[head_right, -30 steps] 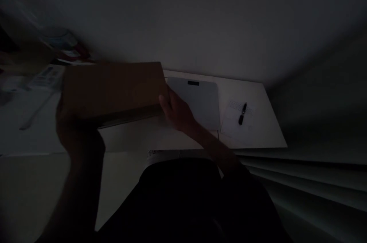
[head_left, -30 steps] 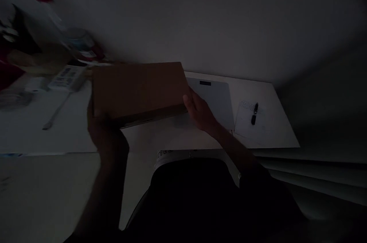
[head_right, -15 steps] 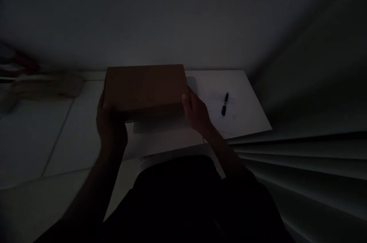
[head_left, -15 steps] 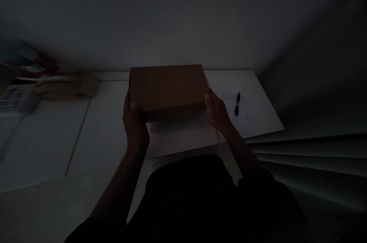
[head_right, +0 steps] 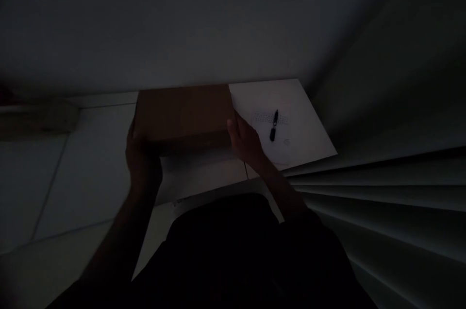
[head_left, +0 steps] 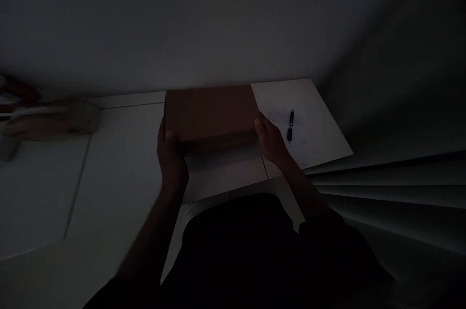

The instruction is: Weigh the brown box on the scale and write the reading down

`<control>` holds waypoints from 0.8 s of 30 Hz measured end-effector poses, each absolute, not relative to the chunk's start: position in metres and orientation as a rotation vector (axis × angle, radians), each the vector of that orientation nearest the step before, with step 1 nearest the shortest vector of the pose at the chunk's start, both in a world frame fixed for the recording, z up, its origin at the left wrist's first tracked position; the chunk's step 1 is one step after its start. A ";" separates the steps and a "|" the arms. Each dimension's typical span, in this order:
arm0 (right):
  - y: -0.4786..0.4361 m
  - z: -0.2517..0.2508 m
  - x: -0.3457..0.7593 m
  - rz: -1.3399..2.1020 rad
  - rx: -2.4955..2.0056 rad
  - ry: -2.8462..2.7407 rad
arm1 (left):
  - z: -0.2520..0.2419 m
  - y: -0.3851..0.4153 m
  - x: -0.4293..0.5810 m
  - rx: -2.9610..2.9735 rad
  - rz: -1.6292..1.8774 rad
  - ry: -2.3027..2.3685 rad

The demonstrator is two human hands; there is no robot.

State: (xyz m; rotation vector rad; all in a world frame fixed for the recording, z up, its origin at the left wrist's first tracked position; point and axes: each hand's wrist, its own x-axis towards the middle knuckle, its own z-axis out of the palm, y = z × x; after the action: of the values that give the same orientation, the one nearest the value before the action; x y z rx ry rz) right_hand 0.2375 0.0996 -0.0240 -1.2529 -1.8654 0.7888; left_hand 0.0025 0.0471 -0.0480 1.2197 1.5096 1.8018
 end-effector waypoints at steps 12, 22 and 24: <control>0.098 -0.019 0.241 0.890 -1.263 -1.875 | -0.050 0.047 0.006 1.190 1.803 1.484; 0.097 -0.021 0.242 0.822 -1.250 -1.902 | -0.063 0.049 0.000 1.176 1.824 1.496; 0.097 -0.018 0.243 0.849 -1.243 -1.906 | -0.062 0.048 -0.002 1.228 1.785 1.563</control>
State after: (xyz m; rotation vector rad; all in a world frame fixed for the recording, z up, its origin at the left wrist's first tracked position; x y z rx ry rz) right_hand 0.2431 0.0969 -0.0183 -1.2430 -1.9061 0.8486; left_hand -0.0025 0.0476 -0.0623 1.2282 1.5627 1.7846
